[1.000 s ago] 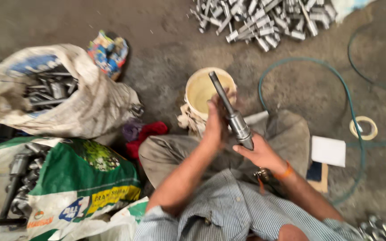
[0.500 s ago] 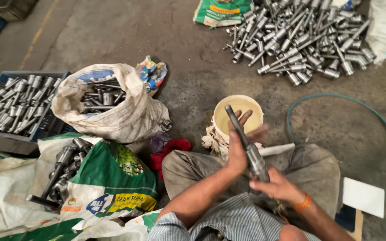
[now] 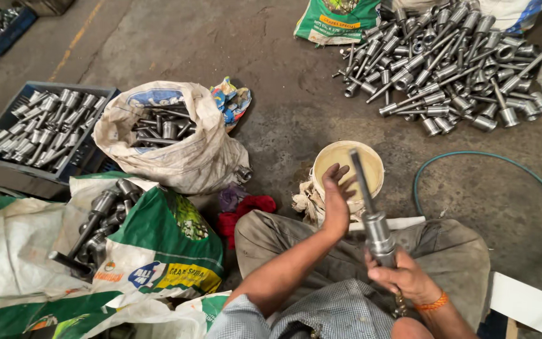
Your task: The person sits on the floor and repeatedly cleans cylindrical metal parts. They pick a part from a sack, wipe it with a cloth, spray it with a handheld nozzle, and then toss it onto a pile on the floor. This cycle is repeated for multiple parts.
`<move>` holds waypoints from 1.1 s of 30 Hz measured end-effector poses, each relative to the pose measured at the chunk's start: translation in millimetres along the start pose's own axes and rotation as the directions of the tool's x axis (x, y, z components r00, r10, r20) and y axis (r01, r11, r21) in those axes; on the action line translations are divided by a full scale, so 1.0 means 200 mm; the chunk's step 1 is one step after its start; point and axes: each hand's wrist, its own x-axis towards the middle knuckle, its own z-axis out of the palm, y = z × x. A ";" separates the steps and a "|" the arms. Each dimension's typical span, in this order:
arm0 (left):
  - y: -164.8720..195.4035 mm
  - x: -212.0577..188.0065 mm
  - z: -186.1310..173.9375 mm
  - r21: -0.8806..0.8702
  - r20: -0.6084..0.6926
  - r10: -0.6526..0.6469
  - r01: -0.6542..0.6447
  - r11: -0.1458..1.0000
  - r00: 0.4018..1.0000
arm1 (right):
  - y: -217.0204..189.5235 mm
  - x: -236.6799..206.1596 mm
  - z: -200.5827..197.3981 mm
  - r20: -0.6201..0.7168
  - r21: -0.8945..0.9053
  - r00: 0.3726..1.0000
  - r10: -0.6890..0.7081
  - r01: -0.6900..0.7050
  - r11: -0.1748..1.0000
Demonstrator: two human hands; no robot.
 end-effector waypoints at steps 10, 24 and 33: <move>-0.11 -0.02 0.03 0.401 0.098 0.167 -0.192 0.896 0.981 | -0.07 -0.06 0.08 0.087 0.184 0.993 -0.079 0.061 0.981; 0.02 -0.43 -0.04 0.334 0.875 0.022 -0.636 0.696 0.483 | -0.05 0.03 -0.04 -0.665 0.088 0.731 -0.153 0.281 0.956; -0.40 -0.22 -0.10 0.403 0.576 -0.562 0.392 0.827 0.593 | -0.03 -0.02 -0.08 -0.731 0.088 0.681 -0.046 0.161 0.983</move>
